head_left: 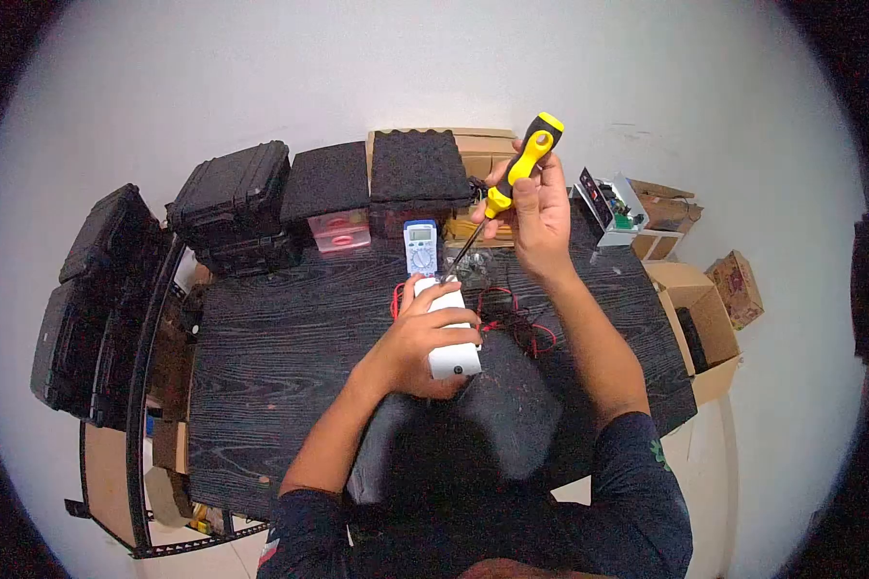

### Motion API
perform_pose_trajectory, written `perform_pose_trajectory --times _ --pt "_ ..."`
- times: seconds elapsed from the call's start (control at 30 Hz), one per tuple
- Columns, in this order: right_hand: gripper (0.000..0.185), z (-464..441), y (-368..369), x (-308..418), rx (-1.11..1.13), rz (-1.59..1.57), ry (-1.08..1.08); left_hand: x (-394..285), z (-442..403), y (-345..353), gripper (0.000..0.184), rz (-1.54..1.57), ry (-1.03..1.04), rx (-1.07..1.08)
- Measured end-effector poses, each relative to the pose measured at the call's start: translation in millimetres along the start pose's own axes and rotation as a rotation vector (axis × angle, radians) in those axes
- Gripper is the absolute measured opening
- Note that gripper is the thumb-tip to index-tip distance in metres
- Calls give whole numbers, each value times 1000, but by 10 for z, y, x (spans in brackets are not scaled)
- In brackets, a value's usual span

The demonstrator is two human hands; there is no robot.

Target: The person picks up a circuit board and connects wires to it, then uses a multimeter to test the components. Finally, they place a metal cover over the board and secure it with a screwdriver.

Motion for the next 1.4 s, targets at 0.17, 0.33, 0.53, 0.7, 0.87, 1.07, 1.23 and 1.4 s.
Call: perform_pose_trajectory --times 0.17,0.33,0.53,0.7,0.87,1.07,1.23,1.4 --pt "47 74 22 -6 35 -4 49 -6 -11 -3 54 8 -9 7" --pt "50 111 34 -61 67 -1 86 4 2 13 55 -5 -27 45" --pt "50 116 57 -79 83 -7 110 3 7 20 56 -21 -35 56" --pt "49 117 97 2 132 38 95 -13 1 6 56 -41 -42 67" --pt "48 138 141 51 159 -12 92 39 35 49 58 -43 -53 76" --pt "49 208 191 106 220 23 63 -32 -17 -15 51 -24 -25 40" --pt "52 273 243 142 259 2 4 -8 -1 3 53 -23 -30 40" --pt "49 300 288 160 267 -9 19 22 25 30 57 -32 -44 54"
Point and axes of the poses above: each hand's wrist, its own z-axis away from the middle knuckle, its own y-axis out of the palm, x = y × z, the point moved 4 cm from there along -z, towards the middle knuckle, and after that the axes turned 1 degree about -y, right-handed, at the moved point
